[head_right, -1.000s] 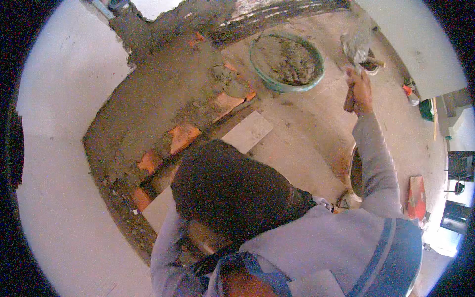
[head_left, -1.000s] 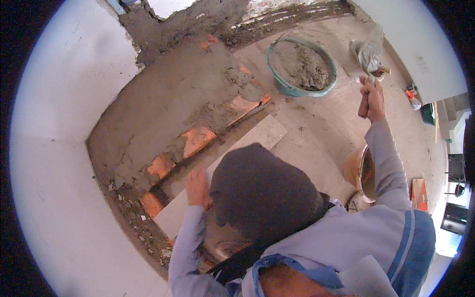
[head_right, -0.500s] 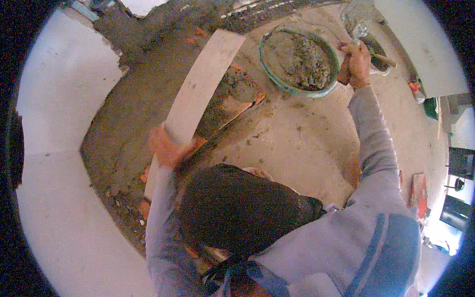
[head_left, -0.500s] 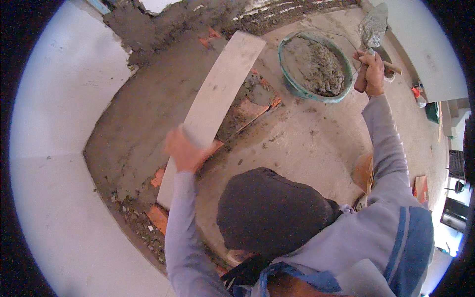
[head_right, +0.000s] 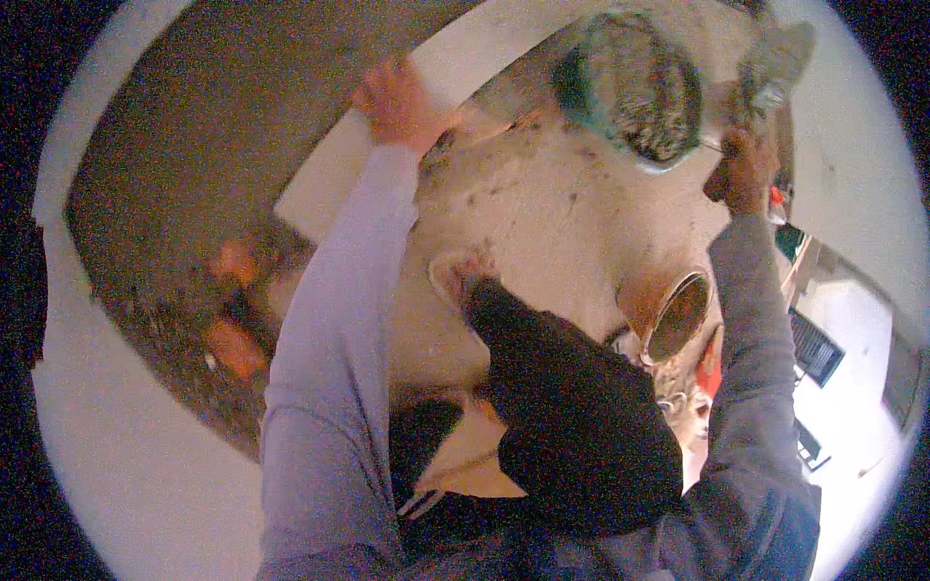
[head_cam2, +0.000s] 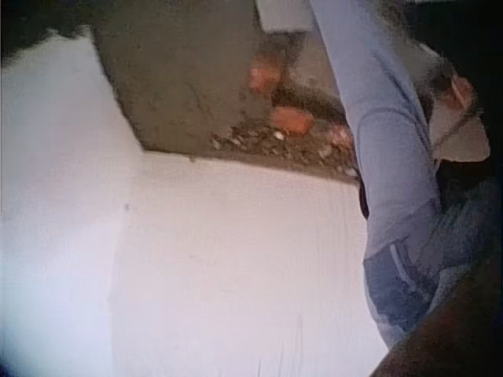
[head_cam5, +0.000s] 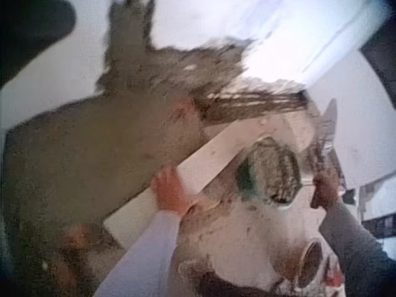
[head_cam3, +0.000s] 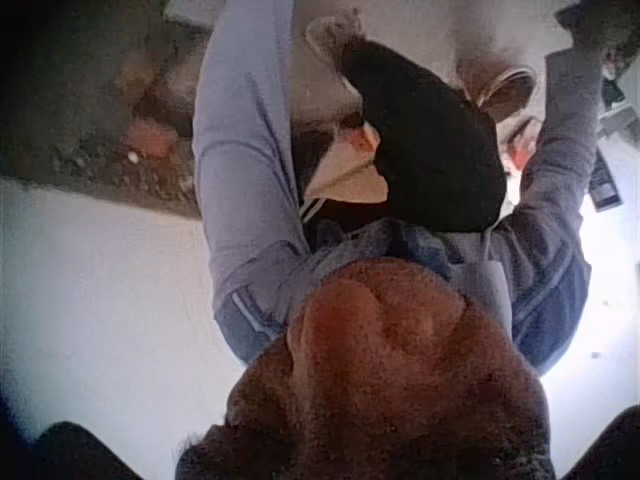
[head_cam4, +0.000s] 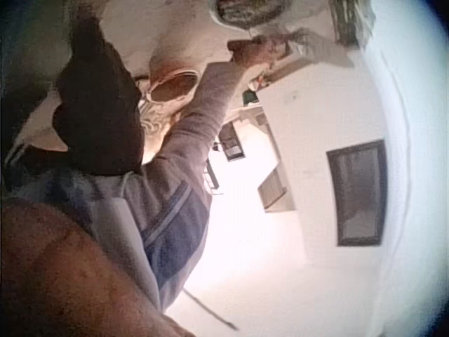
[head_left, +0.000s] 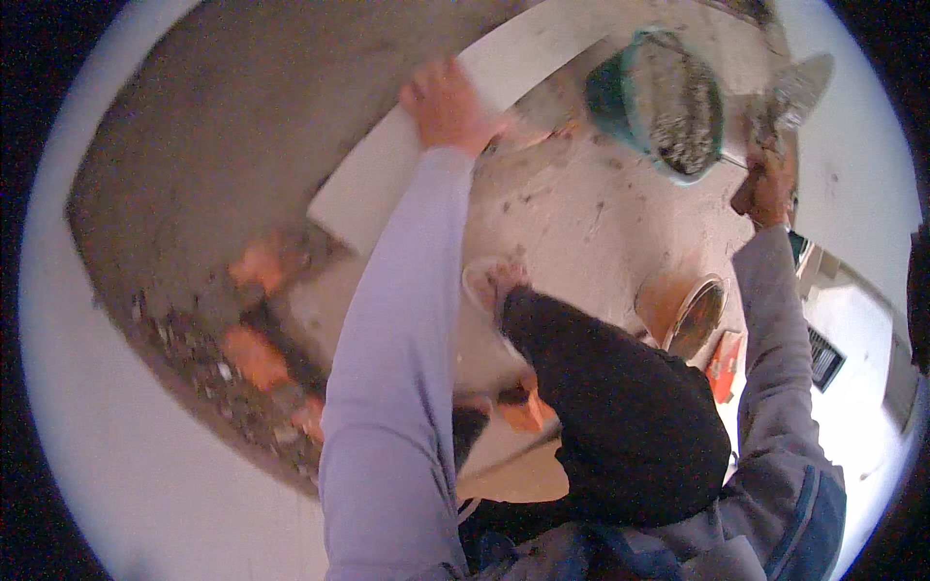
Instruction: The person scoops cement from a bucket using a trowel and applies it to a partially exposed brick wall. They repeatedly smooth the cement over the bricks and wall surface.
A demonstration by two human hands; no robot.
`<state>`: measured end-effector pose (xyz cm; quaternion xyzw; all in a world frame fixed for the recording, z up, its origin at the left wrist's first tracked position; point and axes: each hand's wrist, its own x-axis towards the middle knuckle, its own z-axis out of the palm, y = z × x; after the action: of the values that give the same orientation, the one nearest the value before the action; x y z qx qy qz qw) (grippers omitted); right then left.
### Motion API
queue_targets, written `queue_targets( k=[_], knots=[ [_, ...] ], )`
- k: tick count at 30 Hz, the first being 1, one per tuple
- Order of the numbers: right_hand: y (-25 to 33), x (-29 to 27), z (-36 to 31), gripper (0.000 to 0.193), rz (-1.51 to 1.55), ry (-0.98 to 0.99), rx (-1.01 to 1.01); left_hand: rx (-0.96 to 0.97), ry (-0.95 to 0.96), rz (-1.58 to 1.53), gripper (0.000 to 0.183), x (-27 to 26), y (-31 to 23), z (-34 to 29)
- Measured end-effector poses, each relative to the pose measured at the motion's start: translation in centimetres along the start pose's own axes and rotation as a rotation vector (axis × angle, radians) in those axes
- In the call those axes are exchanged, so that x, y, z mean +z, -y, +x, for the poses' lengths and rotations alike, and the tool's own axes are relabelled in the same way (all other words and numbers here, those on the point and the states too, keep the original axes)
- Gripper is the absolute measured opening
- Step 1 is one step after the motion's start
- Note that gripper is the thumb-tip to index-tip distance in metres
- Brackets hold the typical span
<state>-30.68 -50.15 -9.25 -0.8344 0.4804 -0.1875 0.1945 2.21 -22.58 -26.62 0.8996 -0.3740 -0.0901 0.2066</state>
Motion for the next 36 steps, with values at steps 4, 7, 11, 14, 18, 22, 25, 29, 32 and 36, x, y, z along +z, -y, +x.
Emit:
queue_targets(
  k=[4, 7, 11, 14, 18, 22, 25, 29, 32, 36],
  knots=[
    [6.9, 2.1, -1.3, 0.036, 0.256, 0.298, 0.059, -0.091, -0.358, 0.108, 0.094, 2.1, 0.5, -3.9],
    [3.7, -0.9, -1.2, 0.057, 0.367, 0.448, 0.215, -0.058, 0.208, -0.378, 0.081, -8.3, -2.9, -15.4],
    [-2.0, 1.0, 0.6, 0.049, -0.525, 0.403, -0.470, -0.028, 0.861, -0.598, 0.068, -21.3, -4.6, -33.3],
    [3.0, 3.1, 1.5, 0.036, -0.383, 0.493, -0.061, -0.353, 0.921, -0.909, 0.055, -26.2, -7.9, -42.1],
    [1.9, 0.0, 3.4, 0.027, -0.167, 0.476, -0.121, -0.602, 0.966, -0.663, 0.054, -28.2, -8.4, -46.4],
    [10.1, -0.2, -2.8, 0.017, 0.332, 0.552, 0.546, -0.693, 0.591, -0.763, 0.051, -24.6, -9.2, -45.8],
    [15.9, 0.6, -7.7, 0.016, 0.500, 0.693, 0.710, -0.746, 0.409, -0.870, 0.049, -22.6, -11.4, -45.8],
    [22.9, -1.7, -10.9, 0.013, 0.445, 0.839, 0.865, -0.824, 0.710, -0.975, 0.041, -23.9, -10.9, -46.5],
    [25.3, -1.4, -13.7, 0.011, 0.440, 0.830, 0.853, -0.657, 0.925, -0.899, 0.036, -21.4, -11.4, -47.7],
    [31.6, -0.5, -20.7, 0.009, 0.655, 0.956, 0.816, -0.555, 1.134, -0.848, 0.034, -24.5, -12.3, -48.3]
  ],
)
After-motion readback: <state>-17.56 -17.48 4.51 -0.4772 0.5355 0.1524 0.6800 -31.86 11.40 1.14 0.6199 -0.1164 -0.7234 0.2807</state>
